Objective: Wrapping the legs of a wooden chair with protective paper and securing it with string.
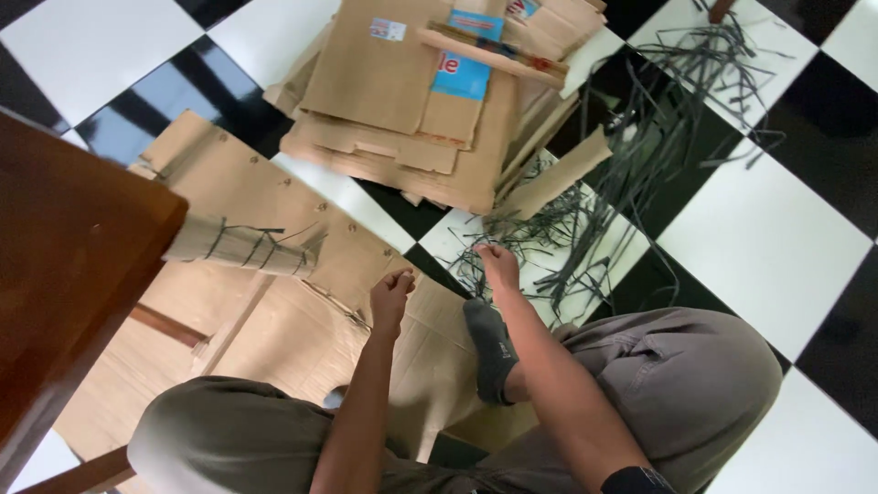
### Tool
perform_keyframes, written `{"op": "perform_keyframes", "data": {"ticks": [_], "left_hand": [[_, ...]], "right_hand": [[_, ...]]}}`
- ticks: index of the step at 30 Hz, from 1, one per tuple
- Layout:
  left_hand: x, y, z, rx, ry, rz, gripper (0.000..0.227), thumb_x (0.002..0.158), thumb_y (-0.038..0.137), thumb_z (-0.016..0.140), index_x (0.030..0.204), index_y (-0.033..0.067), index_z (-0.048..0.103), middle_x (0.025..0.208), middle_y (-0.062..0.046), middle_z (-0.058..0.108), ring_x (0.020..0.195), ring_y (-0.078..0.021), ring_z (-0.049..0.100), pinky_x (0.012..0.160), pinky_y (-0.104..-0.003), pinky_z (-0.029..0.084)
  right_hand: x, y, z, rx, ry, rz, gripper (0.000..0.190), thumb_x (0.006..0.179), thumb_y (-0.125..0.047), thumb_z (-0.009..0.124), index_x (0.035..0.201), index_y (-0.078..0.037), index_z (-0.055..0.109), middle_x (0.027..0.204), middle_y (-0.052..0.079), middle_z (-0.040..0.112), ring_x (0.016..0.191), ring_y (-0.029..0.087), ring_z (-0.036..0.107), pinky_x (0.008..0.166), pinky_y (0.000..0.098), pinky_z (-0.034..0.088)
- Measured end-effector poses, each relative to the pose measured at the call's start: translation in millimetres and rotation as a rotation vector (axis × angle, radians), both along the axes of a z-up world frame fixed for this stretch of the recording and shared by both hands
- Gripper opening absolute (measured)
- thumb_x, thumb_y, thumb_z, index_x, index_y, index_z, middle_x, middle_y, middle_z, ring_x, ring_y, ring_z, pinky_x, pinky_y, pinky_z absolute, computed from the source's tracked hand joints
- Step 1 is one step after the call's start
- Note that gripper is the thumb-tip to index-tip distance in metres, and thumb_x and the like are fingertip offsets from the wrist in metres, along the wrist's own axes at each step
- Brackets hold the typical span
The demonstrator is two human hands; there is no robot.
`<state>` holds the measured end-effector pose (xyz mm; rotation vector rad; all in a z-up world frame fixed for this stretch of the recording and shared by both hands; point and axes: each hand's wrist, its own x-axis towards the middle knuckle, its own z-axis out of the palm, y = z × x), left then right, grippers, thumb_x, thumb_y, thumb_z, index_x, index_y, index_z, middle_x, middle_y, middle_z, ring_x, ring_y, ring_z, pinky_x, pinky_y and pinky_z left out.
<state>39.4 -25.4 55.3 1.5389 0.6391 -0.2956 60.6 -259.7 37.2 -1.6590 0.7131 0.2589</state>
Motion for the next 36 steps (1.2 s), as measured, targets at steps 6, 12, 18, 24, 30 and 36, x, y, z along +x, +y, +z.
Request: {"op": "perform_keyframes", "data": {"ticks": [6,12,18,24,30,36], "left_hand": [[-9,-9,-14,0.189,0.037,-0.271,0.033,0.092,0.036,0.071,0.118,0.0168,0.078,0.107,-0.008,0.077,0.1,-0.0225,0.073,0.087,-0.038,0.052],[-24,-5,-66,0.35,0.075,-0.496,0.03,0.09,0.039,0.07,0.118,0.0304,0.077,0.117,-0.001,0.076,0.111,-0.0223,0.073,0.096,-0.041,0.054],[-37,10,-28,0.325,0.078,-0.449,0.035,0.089,0.033,0.067,0.12,0.0209,0.077,0.117,-0.008,0.076,0.115,-0.0306,0.07,0.1,-0.047,0.052],[-59,45,-34,0.373,0.173,-0.355,0.034,0.088,0.036,0.065,0.119,0.0272,0.076,0.116,0.0,0.077,0.117,-0.0252,0.069,0.102,-0.044,0.053],[-89,78,-49,0.461,0.222,-0.199,0.031,0.087,0.039,0.065,0.115,0.0334,0.077,0.11,0.004,0.078,0.112,-0.0229,0.071,0.1,-0.044,0.056],[-111,107,7,0.437,0.107,0.124,0.031,0.095,0.036,0.06,0.117,0.0212,0.077,0.106,-0.01,0.078,0.11,-0.0359,0.07,0.097,-0.053,0.054]], "right_hand": [[-5,-30,-58,-0.036,0.034,-0.16,0.027,0.107,-0.029,0.058,0.117,-0.007,0.069,0.092,0.01,0.06,0.086,0.024,0.057,0.07,0.0497,0.045],[-19,1,-11,0.012,0.105,-0.136,0.033,0.109,-0.032,0.053,0.129,-0.008,0.064,0.117,0.016,0.052,0.102,0.032,0.048,0.082,0.0567,0.046],[-6,36,-51,-0.029,0.125,0.121,0.036,0.108,-0.04,0.053,0.12,-0.007,0.063,0.107,0.015,0.057,0.096,0.028,0.056,0.073,0.0531,0.045],[-11,92,-33,-0.062,0.088,0.387,0.038,0.102,-0.044,0.055,0.1,-0.008,0.067,0.086,0.01,0.059,0.078,0.023,0.054,0.07,0.0501,0.043],[-18,158,-51,-0.036,0.051,0.495,0.038,0.093,-0.048,0.069,0.088,-0.01,0.069,0.081,0.008,0.061,0.08,0.021,0.055,0.075,0.0466,0.047],[-31,231,-42,0.041,-0.146,0.635,0.042,0.096,-0.042,0.061,0.105,-0.002,0.072,0.096,0.023,0.067,0.093,0.034,0.064,0.082,0.0489,0.051]]}}
